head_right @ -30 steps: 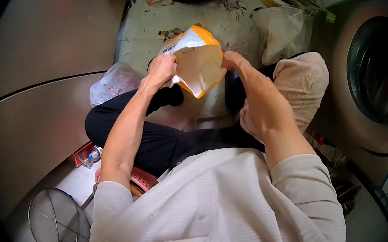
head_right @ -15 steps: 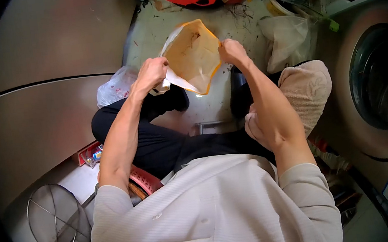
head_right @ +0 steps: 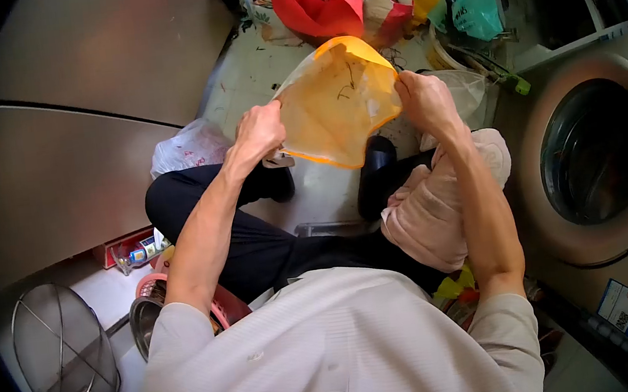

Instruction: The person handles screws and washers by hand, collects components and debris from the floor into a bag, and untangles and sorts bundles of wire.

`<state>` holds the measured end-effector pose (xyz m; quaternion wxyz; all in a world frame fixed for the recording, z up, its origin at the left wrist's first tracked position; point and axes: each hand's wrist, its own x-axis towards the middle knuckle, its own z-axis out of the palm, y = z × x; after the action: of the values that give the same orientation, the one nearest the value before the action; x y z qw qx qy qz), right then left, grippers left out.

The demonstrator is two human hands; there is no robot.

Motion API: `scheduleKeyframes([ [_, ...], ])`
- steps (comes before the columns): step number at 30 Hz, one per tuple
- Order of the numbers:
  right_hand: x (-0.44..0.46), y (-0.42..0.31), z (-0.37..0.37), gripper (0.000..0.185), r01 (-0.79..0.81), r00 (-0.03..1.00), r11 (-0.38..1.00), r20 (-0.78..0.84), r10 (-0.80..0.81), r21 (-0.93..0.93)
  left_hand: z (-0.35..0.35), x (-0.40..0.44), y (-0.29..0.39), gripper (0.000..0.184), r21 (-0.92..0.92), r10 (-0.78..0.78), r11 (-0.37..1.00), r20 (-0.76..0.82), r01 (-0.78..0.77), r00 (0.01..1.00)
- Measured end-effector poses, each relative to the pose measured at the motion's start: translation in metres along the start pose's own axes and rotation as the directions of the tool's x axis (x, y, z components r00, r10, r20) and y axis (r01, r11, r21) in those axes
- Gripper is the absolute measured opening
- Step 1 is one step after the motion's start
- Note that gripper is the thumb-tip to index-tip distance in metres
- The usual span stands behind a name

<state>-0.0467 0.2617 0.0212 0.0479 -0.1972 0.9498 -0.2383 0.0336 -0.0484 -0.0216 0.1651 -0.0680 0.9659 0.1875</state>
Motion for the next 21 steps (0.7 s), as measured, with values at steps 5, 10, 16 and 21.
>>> scheduleKeyframes([
  [5, -0.008, -0.002, -0.013, 0.023, 0.054, 0.998, 0.998, 0.038, -0.055, 0.009, 0.013, -0.003, 0.009, 0.037, -0.029, 0.043, 0.999, -0.021, -0.043, 0.999],
  [10, -0.014, -0.008, -0.023, 0.023, 0.054, 0.996, 0.996, 0.073, -0.060, 0.076, 0.024, -0.009, 0.013, 0.023, -0.058, 0.161, 0.985, -0.033, -0.162, 0.986],
  [16, -0.025, -0.015, -0.027, 0.022, 0.031, 0.997, 0.991, 0.066, -0.040, 0.129, 0.027, -0.011, 0.011, 0.025, -0.046, 0.216, 0.976, 0.057, -0.213, 0.975],
  [21, -0.029, -0.021, -0.026, 0.022, 0.012, 0.995, 0.988, 0.091, -0.026, 0.155, 0.024, -0.015, 0.026, 0.032, -0.196, 0.210, 0.965, 0.169, -0.176, 0.963],
])
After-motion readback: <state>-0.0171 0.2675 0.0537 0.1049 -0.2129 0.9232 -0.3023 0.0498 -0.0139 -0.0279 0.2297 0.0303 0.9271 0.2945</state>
